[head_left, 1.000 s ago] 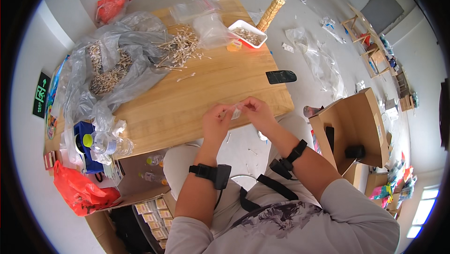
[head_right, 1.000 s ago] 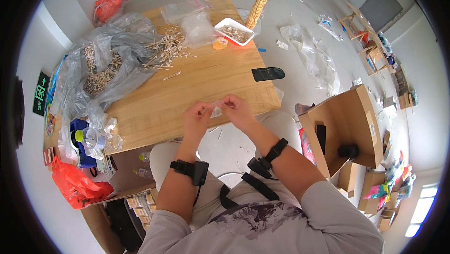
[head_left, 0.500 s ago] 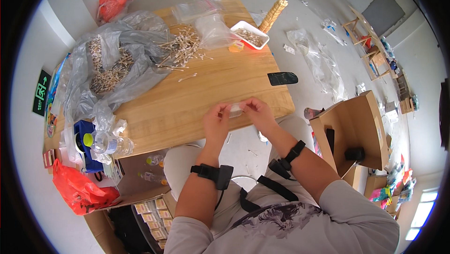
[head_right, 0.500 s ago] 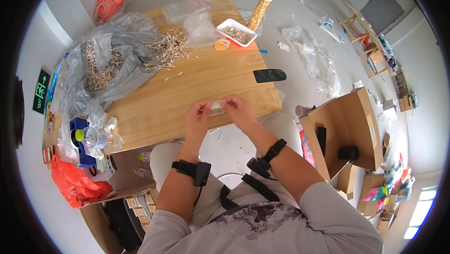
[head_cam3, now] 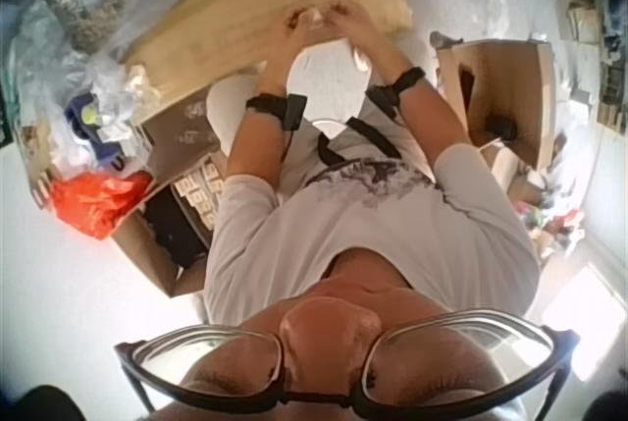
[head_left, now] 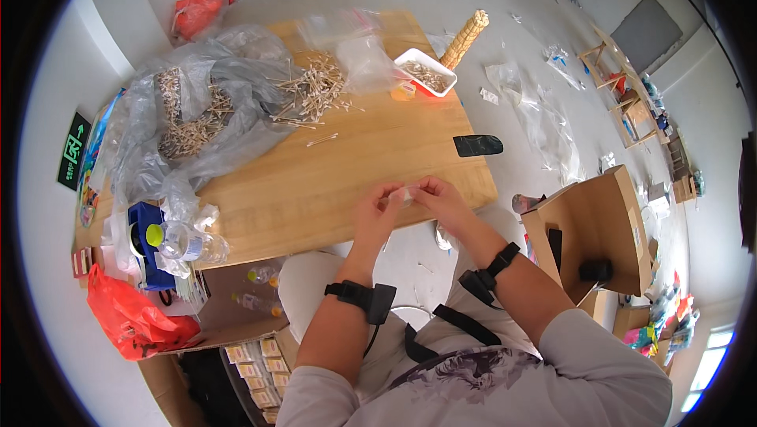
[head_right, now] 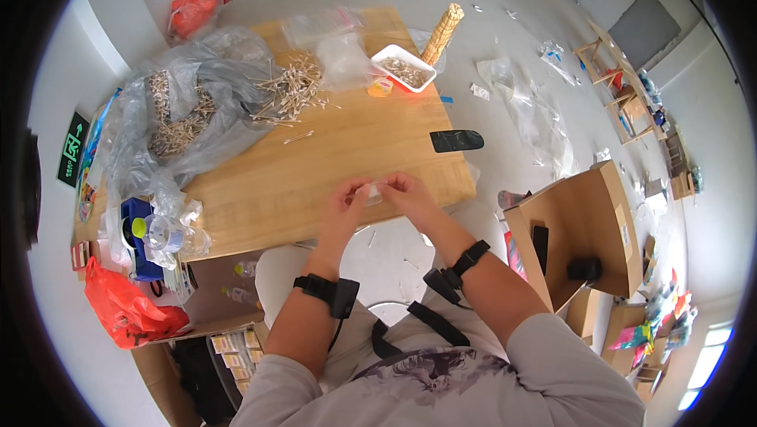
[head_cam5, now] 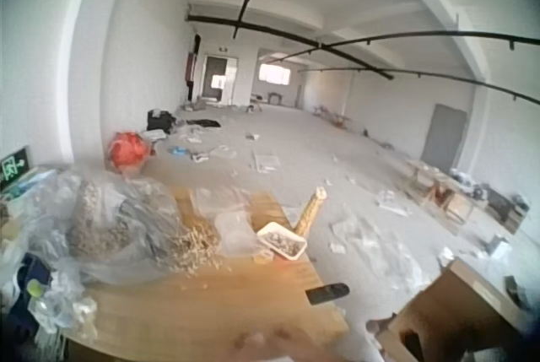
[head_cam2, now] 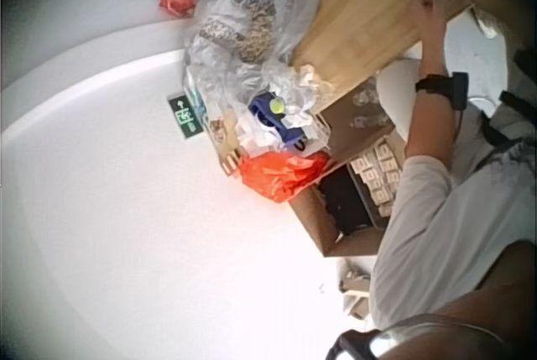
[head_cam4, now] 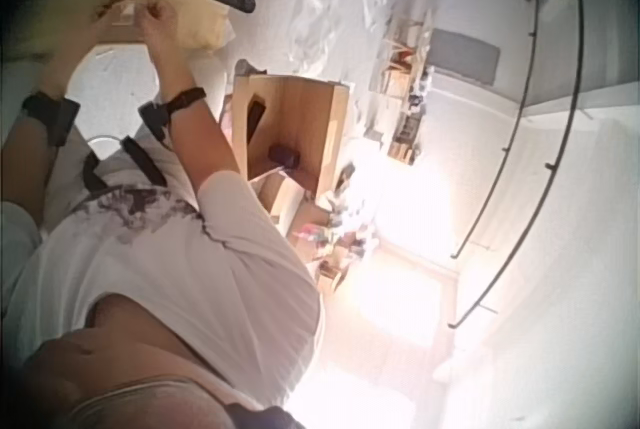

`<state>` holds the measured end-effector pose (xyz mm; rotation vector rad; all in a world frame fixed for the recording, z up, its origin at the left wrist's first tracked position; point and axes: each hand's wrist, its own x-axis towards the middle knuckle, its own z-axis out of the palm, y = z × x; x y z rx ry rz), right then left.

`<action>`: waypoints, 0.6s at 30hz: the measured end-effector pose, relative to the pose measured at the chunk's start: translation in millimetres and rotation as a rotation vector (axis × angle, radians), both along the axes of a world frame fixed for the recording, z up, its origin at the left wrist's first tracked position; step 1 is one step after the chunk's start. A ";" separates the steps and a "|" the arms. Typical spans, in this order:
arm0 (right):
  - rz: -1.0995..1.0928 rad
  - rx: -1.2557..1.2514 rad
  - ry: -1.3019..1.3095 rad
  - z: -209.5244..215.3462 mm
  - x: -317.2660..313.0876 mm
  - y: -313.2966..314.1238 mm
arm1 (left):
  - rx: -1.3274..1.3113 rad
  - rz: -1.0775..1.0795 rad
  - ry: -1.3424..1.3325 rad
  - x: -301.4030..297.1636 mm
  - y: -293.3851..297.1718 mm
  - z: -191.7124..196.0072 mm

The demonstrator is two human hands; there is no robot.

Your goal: Packing cotton swabs into small plastic bags and applying labels.

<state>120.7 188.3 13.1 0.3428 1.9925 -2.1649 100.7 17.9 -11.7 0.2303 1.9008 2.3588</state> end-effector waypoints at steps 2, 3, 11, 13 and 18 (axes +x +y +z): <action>0.037 0.045 0.023 3.0 2.7 -1.5 | -0.068 -0.018 0.021 -2.1 -3.0 -12.0; 0.037 0.040 0.026 4.3 6.3 -2.2 | -0.137 -0.045 0.033 -1.8 -4.3 -13.3; 0.011 0.020 0.060 -7.9 12.3 -2.2 | -0.114 -0.110 -0.109 -3.0 -5.6 -18.2; 0.022 0.150 0.162 -9.6 15.5 -7.7 | -0.027 -0.075 -0.103 -4.1 -3.8 -19.9; 0.163 0.317 0.071 -7.4 21.1 0.0 | 0.392 -0.089 -0.461 -9.7 -12.9 -11.9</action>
